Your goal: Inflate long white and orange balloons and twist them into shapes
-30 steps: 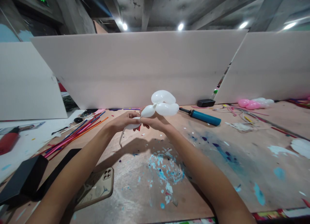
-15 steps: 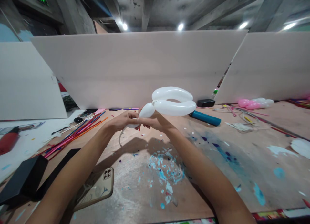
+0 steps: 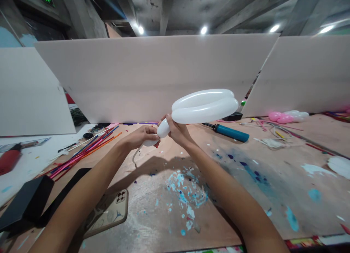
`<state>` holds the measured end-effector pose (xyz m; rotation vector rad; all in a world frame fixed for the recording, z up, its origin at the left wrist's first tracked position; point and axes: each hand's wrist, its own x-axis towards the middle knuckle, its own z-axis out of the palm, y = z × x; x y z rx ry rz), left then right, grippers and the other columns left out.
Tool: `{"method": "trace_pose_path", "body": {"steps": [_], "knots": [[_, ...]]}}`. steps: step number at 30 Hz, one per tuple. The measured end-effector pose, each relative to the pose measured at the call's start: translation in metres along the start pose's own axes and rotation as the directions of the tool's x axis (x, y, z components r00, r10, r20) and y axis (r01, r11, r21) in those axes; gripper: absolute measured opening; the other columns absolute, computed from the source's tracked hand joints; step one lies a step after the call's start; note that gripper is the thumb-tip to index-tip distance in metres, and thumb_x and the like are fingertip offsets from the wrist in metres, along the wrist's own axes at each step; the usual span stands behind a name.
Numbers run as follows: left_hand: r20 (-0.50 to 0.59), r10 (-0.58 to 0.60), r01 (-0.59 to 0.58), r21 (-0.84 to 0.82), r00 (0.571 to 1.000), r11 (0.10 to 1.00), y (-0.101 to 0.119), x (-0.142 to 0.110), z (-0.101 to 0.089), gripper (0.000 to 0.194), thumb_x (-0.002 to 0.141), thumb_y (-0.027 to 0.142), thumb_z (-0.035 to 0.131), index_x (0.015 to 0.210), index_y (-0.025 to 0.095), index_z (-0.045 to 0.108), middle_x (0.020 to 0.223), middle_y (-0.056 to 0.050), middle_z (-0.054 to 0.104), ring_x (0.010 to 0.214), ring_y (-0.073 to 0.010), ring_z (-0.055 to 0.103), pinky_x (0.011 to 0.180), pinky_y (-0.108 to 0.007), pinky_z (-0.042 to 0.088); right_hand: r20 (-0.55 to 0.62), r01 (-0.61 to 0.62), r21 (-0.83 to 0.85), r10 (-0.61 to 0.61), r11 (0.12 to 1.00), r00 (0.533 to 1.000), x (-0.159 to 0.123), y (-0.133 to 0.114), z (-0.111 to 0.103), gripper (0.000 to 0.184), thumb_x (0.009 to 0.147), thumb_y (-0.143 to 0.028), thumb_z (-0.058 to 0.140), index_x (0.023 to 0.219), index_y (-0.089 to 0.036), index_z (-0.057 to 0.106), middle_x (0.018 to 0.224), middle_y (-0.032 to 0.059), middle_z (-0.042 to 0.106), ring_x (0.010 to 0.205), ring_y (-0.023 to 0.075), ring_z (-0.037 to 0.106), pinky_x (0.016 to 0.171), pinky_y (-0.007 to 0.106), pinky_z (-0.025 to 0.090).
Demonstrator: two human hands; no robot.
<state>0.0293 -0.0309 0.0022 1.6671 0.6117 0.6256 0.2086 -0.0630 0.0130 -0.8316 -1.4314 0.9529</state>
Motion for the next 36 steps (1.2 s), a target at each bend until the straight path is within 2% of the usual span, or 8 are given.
{"method": "trace_pose_path", "body": {"steps": [5, 16, 20, 24, 27, 30, 33, 36], "knots": [[0.013, 0.002, -0.002, -0.002, 1.000, 1.000, 0.003, -0.001, 0.005, 0.019, 0.072, 0.027, 0.072, 0.077, 0.011, 0.066, 0.067, -0.003, 0.064, 0.059, -0.0110, 0.060, 0.058, -0.024, 0.046, -0.066, -0.019, -0.038, 0.016, 0.999, 0.998, -0.002, -0.001, 0.002, 0.048, 0.081, -0.071, 0.051, 0.088, -0.023, 0.053, 0.080, 0.0022, 0.067, 0.058, 0.0120, 0.056, 0.046, 0.021, 0.042], [0.025, -0.023, 0.024, -0.042, 0.999, 0.999, 0.006, -0.004, 0.009, 0.027, 0.073, 0.033, 0.074, 0.068, 0.013, 0.056, 0.069, -0.004, 0.065, 0.057, -0.0115, 0.062, 0.058, -0.025, 0.047, -0.093, -0.015, -0.020, 0.013, 1.000, 0.996, -0.002, -0.009, 0.003, 0.048, 0.081, -0.070, 0.049, 0.085, -0.023, 0.052, 0.073, 0.0013, 0.066, 0.052, 0.0115, 0.053, 0.041, 0.020, 0.037], [0.164, -0.042, 0.056, -0.082, 0.986, 0.995, 0.011, -0.008, 0.012, 0.028, 0.081, 0.038, 0.066, 0.090, 0.015, 0.054, 0.079, -0.005, 0.066, 0.064, -0.0142, 0.064, 0.061, -0.028, 0.050, -0.090, 0.020, -0.114, -0.031, 0.993, 0.995, -0.003, -0.011, -0.001, 0.047, 0.084, -0.069, 0.046, 0.082, -0.022, 0.051, 0.073, 0.0015, 0.065, 0.053, 0.0111, 0.053, 0.043, 0.020, 0.039], [0.306, -0.169, 0.227, -0.165, 0.937, 0.960, 0.012, -0.008, 0.018, 0.032, 0.082, 0.040, 0.057, 0.098, 0.013, 0.052, 0.083, -0.007, 0.064, 0.067, -0.0170, 0.064, 0.060, -0.031, 0.052, -0.027, 0.092, -0.236, -0.102, 0.967, 0.994, -0.004, -0.008, -0.003, 0.049, 0.089, -0.068, 0.041, 0.082, -0.022, 0.054, 0.073, 0.0019, 0.065, 0.053, 0.0114, 0.054, 0.044, 0.021, 0.041], [0.254, -0.209, 0.270, -0.234, 0.944, 0.934, 0.009, -0.005, 0.026, 0.030, 0.080, 0.039, 0.052, 0.093, 0.013, 0.051, 0.074, -0.004, 0.059, 0.057, -0.0136, 0.059, 0.054, -0.028, 0.049, -0.022, 0.095, -0.243, -0.103, 0.965, 0.994, -0.003, -0.004, -0.004, 0.051, 0.090, -0.068, 0.038, 0.082, -0.021, 0.055, 0.070, 0.0010, 0.063, 0.046, 0.0108, 0.052, 0.040, 0.022, 0.039], [0.145, -0.140, 0.164, -0.175, 0.980, 0.971, 0.007, -0.003, 0.035, 0.033, 0.083, 0.046, 0.054, 0.088, 0.014, 0.050, 0.065, 0.000, 0.053, 0.050, -0.0094, 0.051, 0.045, -0.022, 0.042, -0.058, 0.087, -0.263, -0.106, 0.961, 0.993, -0.001, -0.003, -0.006, 0.052, 0.089, -0.069, 0.039, 0.083, -0.021, 0.058, 0.070, 0.0016, 0.063, 0.050, 0.0118, 0.056, 0.042, 0.022, 0.041], [0.150, -0.051, 0.065, -0.093, 0.987, 0.994, 0.007, -0.004, 0.041, 0.040, 0.085, 0.054, 0.059, 0.079, 0.016, 0.048, 0.061, 0.003, 0.048, 0.048, -0.0075, 0.047, 0.042, -0.021, 0.040, -0.082, 0.103, -0.311, -0.134, 0.945, 0.988, 0.000, -0.006, -0.005, 0.054, 0.089, -0.068, 0.040, 0.079, -0.019, 0.061, 0.069, 0.0029, 0.064, 0.056, 0.0128, 0.059, 0.049, 0.023, 0.044], [0.137, -0.056, 0.071, -0.104, 0.989, 0.992, 0.009, -0.005, 0.044, 0.040, 0.085, 0.053, 0.060, 0.075, 0.016, 0.047, 0.060, 0.003, 0.048, 0.047, -0.0069, 0.048, 0.043, -0.021, 0.043, -0.078, 0.104, -0.306, -0.134, 0.946, 0.988, -0.001, -0.011, -0.003, 0.055, 0.089, -0.067, 0.039, 0.075, -0.019, 0.061, 0.066, 0.0029, 0.064, 0.055, 0.0124, 0.058, 0.051, 0.024, 0.044]]}}
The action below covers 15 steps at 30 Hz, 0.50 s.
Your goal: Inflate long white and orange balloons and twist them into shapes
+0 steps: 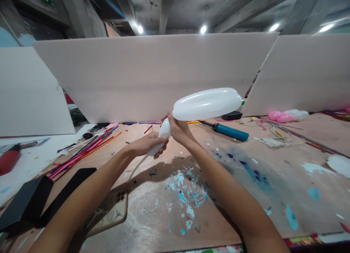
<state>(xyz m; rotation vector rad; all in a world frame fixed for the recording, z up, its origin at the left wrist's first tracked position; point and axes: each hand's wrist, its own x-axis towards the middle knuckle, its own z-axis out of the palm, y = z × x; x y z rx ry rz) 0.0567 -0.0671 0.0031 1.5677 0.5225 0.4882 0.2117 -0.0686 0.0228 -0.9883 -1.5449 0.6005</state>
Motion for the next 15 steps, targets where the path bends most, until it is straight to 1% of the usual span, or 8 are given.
{"method": "trace_pose_path", "body": {"steps": [3, 6, 11, 13, 15], "knots": [[-0.029, -0.034, 0.032, -0.055, 0.999, 0.998, 0.0001, 0.0010, 0.0036, 0.039, 0.087, 0.051, 0.059, 0.074, 0.017, 0.045, 0.056, 0.005, 0.046, 0.043, -0.0067, 0.046, 0.041, -0.021, 0.041, 0.003, -0.017, 0.030, 0.017, 0.999, 1.000, -0.0009, -0.0041, 0.0011, 0.053, 0.089, -0.066, 0.039, 0.074, -0.019, 0.059, 0.066, 0.0031, 0.065, 0.053, 0.0123, 0.057, 0.050, 0.024, 0.044], [-0.030, -0.058, 0.054, -0.111, 0.998, 0.992, -0.0014, 0.0034, 0.0071, 0.039, 0.089, 0.052, 0.056, 0.074, 0.019, 0.042, 0.051, 0.007, 0.042, 0.038, -0.0054, 0.039, 0.037, -0.019, 0.033, -0.006, -0.030, 0.053, 0.030, 0.998, 1.000, -0.0015, -0.0059, 0.0014, 0.052, 0.088, -0.066, 0.041, 0.074, -0.019, 0.057, 0.065, 0.0031, 0.065, 0.053, 0.0122, 0.057, 0.051, 0.024, 0.043], [-0.008, -0.023, 0.021, -0.141, 1.000, 0.990, -0.0052, 0.0060, 0.0107, 0.043, 0.088, 0.056, 0.055, 0.072, 0.019, 0.039, 0.049, 0.011, 0.033, 0.035, -0.0020, 0.025, 0.035, -0.016, 0.020, -0.030, -0.029, 0.093, 0.032, 0.995, 0.999, -0.0007, -0.0054, 0.0020, 0.051, 0.087, -0.067, 0.042, 0.073, -0.019, 0.056, 0.064, 0.0033, 0.064, 0.052, 0.0125, 0.057, 0.050, 0.024, 0.044], [-0.004, -0.002, 0.001, -0.141, 1.000, 0.990, -0.0059, 0.0061, 0.0111, 0.045, 0.087, 0.058, 0.056, 0.072, 0.019, 0.038, 0.050, 0.011, 0.032, 0.035, -0.0012, 0.024, 0.035, -0.015, 0.018, -0.034, -0.035, 0.108, 0.039, 0.994, 0.999, -0.0004, -0.0047, 0.0021, 0.051, 0.086, -0.067, 0.042, 0.073, -0.019, 0.056, 0.065, 0.0033, 0.065, 0.052, 0.0127, 0.057, 0.051, 0.025, 0.044], [0.007, 0.006, -0.005, -0.143, 1.000, 0.990, -0.0061, 0.0057, 0.0103, 0.047, 0.085, 0.060, 0.057, 0.073, 0.019, 0.039, 0.051, 0.010, 0.036, 0.036, -0.0018, 0.029, 0.034, -0.014, 0.023, -0.036, -0.038, 0.097, 0.041, 0.995, 0.999, -0.0005, -0.0043, 0.0015, 0.051, 0.087, -0.067, 0.042, 0.073, -0.020, 0.056, 0.065, 0.0031, 0.065, 0.053, 0.0129, 0.057, 0.051, 0.025, 0.044]]}}
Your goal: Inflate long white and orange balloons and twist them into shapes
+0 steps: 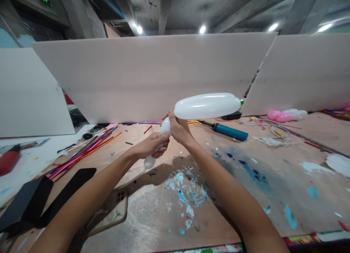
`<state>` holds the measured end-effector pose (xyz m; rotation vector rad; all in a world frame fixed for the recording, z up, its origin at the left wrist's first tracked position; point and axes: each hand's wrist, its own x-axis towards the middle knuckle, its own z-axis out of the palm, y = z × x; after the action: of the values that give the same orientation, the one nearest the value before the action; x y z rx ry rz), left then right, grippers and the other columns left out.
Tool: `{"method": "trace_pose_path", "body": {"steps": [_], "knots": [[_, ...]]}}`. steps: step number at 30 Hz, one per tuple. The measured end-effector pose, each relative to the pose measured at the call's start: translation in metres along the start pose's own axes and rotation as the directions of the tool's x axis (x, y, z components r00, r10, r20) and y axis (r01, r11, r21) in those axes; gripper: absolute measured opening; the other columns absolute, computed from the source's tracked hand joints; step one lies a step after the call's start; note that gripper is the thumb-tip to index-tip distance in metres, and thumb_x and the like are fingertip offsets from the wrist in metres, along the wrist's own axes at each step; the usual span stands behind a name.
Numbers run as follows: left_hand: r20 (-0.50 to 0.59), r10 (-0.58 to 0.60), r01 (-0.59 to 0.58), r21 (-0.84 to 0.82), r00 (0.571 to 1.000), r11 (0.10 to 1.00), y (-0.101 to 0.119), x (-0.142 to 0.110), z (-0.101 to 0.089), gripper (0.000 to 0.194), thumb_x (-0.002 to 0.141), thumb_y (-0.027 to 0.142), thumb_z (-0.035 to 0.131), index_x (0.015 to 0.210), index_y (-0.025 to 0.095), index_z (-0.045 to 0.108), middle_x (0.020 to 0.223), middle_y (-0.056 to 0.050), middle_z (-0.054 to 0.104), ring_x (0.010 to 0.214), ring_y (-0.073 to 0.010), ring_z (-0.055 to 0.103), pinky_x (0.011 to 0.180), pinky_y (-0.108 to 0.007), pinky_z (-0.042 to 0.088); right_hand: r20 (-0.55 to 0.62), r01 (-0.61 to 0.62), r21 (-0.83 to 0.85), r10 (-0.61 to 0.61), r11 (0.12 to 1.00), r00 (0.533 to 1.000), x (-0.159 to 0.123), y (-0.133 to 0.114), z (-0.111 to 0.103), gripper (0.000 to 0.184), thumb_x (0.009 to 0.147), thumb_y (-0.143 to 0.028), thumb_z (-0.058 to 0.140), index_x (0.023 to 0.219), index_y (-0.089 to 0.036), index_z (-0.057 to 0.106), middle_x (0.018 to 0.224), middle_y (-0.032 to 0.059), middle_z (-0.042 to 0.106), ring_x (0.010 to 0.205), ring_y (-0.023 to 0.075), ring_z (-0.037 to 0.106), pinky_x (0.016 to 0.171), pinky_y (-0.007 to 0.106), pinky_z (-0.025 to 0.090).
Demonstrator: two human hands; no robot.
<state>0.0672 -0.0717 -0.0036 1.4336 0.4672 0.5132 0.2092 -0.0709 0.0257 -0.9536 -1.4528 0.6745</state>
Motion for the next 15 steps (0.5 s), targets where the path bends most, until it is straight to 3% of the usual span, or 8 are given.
{"method": "trace_pose_path", "body": {"steps": [4, 6, 8, 12, 15], "knots": [[0.042, 0.011, -0.012, 0.015, 0.999, 1.000, 0.001, -0.001, -0.006, 0.048, 0.080, 0.062, 0.062, 0.081, 0.018, 0.043, 0.060, 0.005, 0.050, 0.045, -0.0077, 0.050, 0.042, -0.021, 0.045, -0.029, 0.045, -0.063, -0.047, 0.997, 0.998, 0.000, 0.001, -0.004, 0.051, 0.089, -0.065, 0.041, 0.073, -0.020, 0.057, 0.067, 0.0031, 0.065, 0.054, 0.0131, 0.058, 0.052, 0.025, 0.045], [0.083, 0.001, 0.001, -0.018, 0.997, 1.000, 0.000, 0.000, -0.011, 0.047, 0.081, 0.062, 0.062, 0.089, 0.018, 0.046, 0.066, 0.003, 0.053, 0.049, -0.0090, 0.055, 0.045, -0.022, 0.049, -0.045, 0.059, -0.070, -0.062, 0.996, 0.997, 0.001, 0.002, -0.006, 0.050, 0.089, -0.066, 0.041, 0.076, -0.020, 0.056, 0.068, 0.0031, 0.065, 0.054, 0.0130, 0.058, 0.052, 0.025, 0.045], [0.124, -0.034, 0.046, -0.091, 0.992, 0.995, -0.001, 0.000, -0.014, 0.048, 0.081, 0.062, 0.061, 0.095, 0.019, 0.046, 0.070, 0.003, 0.053, 0.049, -0.0080, 0.053, 0.041, -0.018, 0.044, -0.055, 0.055, -0.064, -0.058, 0.996, 0.997, 0.002, 0.003, -0.007, 0.050, 0.088, -0.067, 0.041, 0.077, -0.020, 0.056, 0.068, 0.0029, 0.065, 0.053, 0.0129, 0.057, 0.050, 0.025, 0.044], [0.129, -0.083, 0.101, -0.141, 0.988, 0.985, -0.003, 0.000, -0.015, 0.048, 0.082, 0.063, 0.060, 0.096, 0.020, 0.045, 0.068, 0.004, 0.048, 0.043, -0.0037, 0.042, 0.033, -0.012, 0.021, -0.054, 0.027, -0.036, -0.029, 0.999, 0.998, 0.003, 0.004, -0.005, 0.049, 0.088, -0.066, 0.044, 0.074, -0.020, 0.056, 0.066, 0.0032, 0.065, 0.051, 0.0130, 0.056, 0.049, 0.025, 0.044], [0.114, -0.085, 0.098, -0.118, 0.990, 0.988, -0.002, -0.001, -0.012, 0.047, 0.082, 0.063, 0.060, 0.093, 0.019, 0.044, 0.066, 0.005, 0.045, 0.040, -0.0019, 0.036, 0.034, -0.012, 0.016, -0.057, 0.018, -0.004, -0.018, 1.000, 0.998, 0.002, 0.004, -0.002, 0.047, 0.088, -0.064, 0.044, 0.073, -0.021, 0.055, 0.065, 0.0028, 0.064, 0.052, 0.0133, 0.057, 0.051, 0.026, 0.045]]}}
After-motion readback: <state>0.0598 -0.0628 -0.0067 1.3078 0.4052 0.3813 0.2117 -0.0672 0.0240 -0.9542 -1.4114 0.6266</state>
